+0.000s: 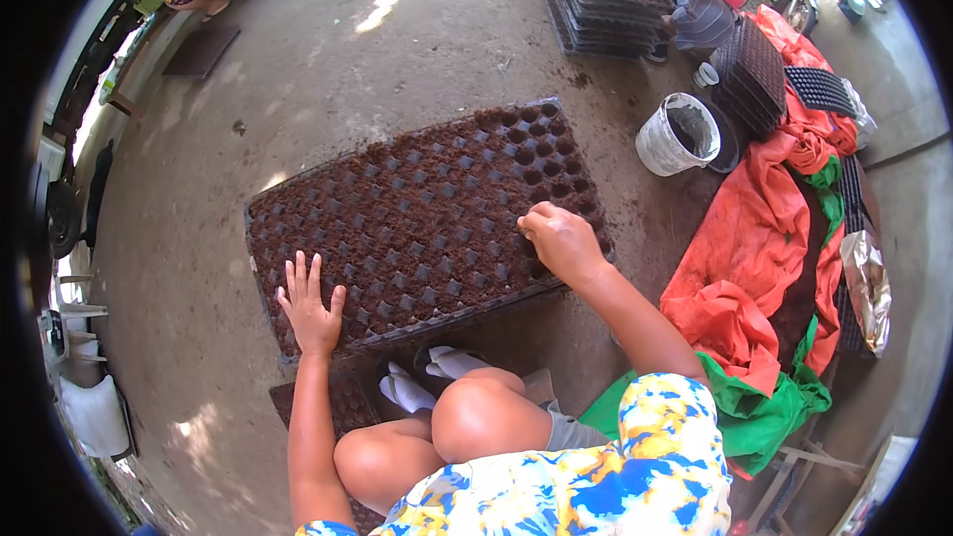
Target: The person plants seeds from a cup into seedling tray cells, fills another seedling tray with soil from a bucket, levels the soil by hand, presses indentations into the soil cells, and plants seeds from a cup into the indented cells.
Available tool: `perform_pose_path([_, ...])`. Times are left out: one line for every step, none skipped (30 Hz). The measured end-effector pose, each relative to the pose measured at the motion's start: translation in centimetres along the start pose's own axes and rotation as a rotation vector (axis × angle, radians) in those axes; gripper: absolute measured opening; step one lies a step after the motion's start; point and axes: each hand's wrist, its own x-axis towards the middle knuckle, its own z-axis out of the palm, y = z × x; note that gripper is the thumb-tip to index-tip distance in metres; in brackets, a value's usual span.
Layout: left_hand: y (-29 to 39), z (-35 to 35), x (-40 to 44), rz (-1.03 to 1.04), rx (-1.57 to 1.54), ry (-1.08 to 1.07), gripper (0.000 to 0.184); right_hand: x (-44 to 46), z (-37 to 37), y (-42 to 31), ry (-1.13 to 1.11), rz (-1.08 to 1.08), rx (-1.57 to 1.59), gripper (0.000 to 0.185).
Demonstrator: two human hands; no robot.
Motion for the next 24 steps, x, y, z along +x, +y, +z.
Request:
perform_pose_path([0.0, 0.0, 0.0, -0.004, -0.006, -0.003, 0.064, 0.3, 0.7, 0.5, 0.013, 0.001, -0.004, 0.007])
perform_pose_path([0.1, -0.1, 0.1, -0.008, -0.012, -0.006, 0.064, 0.6, 0.4, 0.1, -0.013, 0.011, -0.017, 0.007])
perform_pose_path([0.1, -0.1, 0.3, -0.006, -0.012, 0.003, 0.064, 1.2, -0.2, 0.0, -0.006, 0.001, -0.016, 0.007])
perform_pose_path([0.1, -0.1, 0.2, -0.004, -0.012, 0.003, 0.064, 1.6, -0.9, -0.2, -0.004, -0.004, -0.013, 0.007])
perform_pose_path([0.0, 0.0, 0.1, -0.003, -0.012, 0.002, 0.064, 1.9, -1.3, -0.3, -0.004, -0.01, -0.009, 0.007])
perform_pose_path([0.0, 0.0, 0.1, -0.002, -0.013, 0.004, 0.064, 2.5, -1.3, -0.4, 0.066, -0.009, 0.003, 0.007])
perform_pose_path([0.0, 0.1, 0.0, -0.005, -0.013, 0.002, 0.064, 2.8, -0.5, 0.1, 0.066, -0.009, -0.006, 0.007])
perform_pose_path([0.0, 0.1, 0.0, -0.006, -0.013, 0.001, 0.064, 3.4, 0.4, 0.3, 0.069, -0.009, -0.016, 0.007])
perform_pose_path([0.0, 0.0, 0.1, -0.006, -0.013, 0.001, 0.064, 3.8, 1.0, 0.5, 0.072, -0.009, -0.026, 0.007])
perform_pose_path([0.0, 0.0, 0.2, -0.002, -0.02, 0.008, 0.063, 3.7, 0.9, 1.1, 0.016, 0.009, -0.039, 0.008])
perform_pose_path([0.1, 0.0, 0.3, -0.001, -0.026, 0.016, 0.063, 4.4, 0.1, 0.7, 0.022, 0.012, -0.035, 0.009])
perform_pose_path([0.1, -0.1, 0.1, 0.002, -0.031, 0.015, 0.063, 4.8, -0.6, 0.3, 0.023, 0.02, -0.028, 0.009])
perform_pose_path([0.0, -0.1, 0.1, 0.001, -0.028, 0.019, 0.063, 5.4, -0.8, 0.2, 0.025, 0.027, -0.022, 0.01])
perform_pose_path([0.0, 0.0, 0.1, 0.0, -0.026, 0.021, 0.063, 6.0, -0.5, 0.4, 0.085, 0.04, -0.01, 0.011])
perform_pose_path([0.0, 0.0, 0.1, 0.001, -0.025, 0.022, 0.063, 6.4, 0.1, 0.8, 0.063, 0.045, -0.034, 0.012])
perform_pose_path([0.0, 0.0, 0.0, -0.003, -0.022, 0.015, 0.063, 6.7, 0.7, 1.2, 0.044, 0.049, -0.058, 0.012])
perform_pose_path([0.1, 0.0, 0.0, -0.008, -0.019, 0.01, 0.063, 7.2, 0.7, 1.1, 0.026, 0.053, -0.083, 0.012])
perform_pose_path([0.0, 0.0, 0.1, -0.014, -0.016, 0.005, 0.063, 7.8, 0.4, 1.3, 0.025, 0.034, -0.087, 0.012])
perform_pose_path([0.0, 0.0, 0.1, -0.008, -0.013, 0.007, 0.063, 8.1, 0.0, 1.5, 0.02, 0.019, -0.089, 0.012])
perform_pose_path([0.0, 0.0, 0.0, -0.003, -0.01, 0.009, 0.063, 8.6, -0.3, 1.5, 0.014, 0.002, -0.091, 0.012])
perform_pose_path([0.0, 0.0, 0.0, 0.0, -0.009, 0.013, 0.063, 9.2, 0.0, 1.7, 0.031, 0.012, -0.092, 0.012])
perform_pose_path([0.1, 0.0, 0.0, -0.001, -0.01, 0.013, 0.063, 9.8, 0.6, 1.9, 0.046, 0.025, -0.093, 0.012])
perform_pose_path([0.1, 0.0, 0.0, 0.0, -0.01, 0.013, 0.063, 10.1, 1.2, 2.0, 0.063, 0.038, -0.094, 0.012])
perform_pose_path([0.1, -0.1, 0.0, 0.002, -0.01, 0.016, 0.063, 10.4, 1.9, 2.0, 0.034, 0.05, -0.13, 0.012])
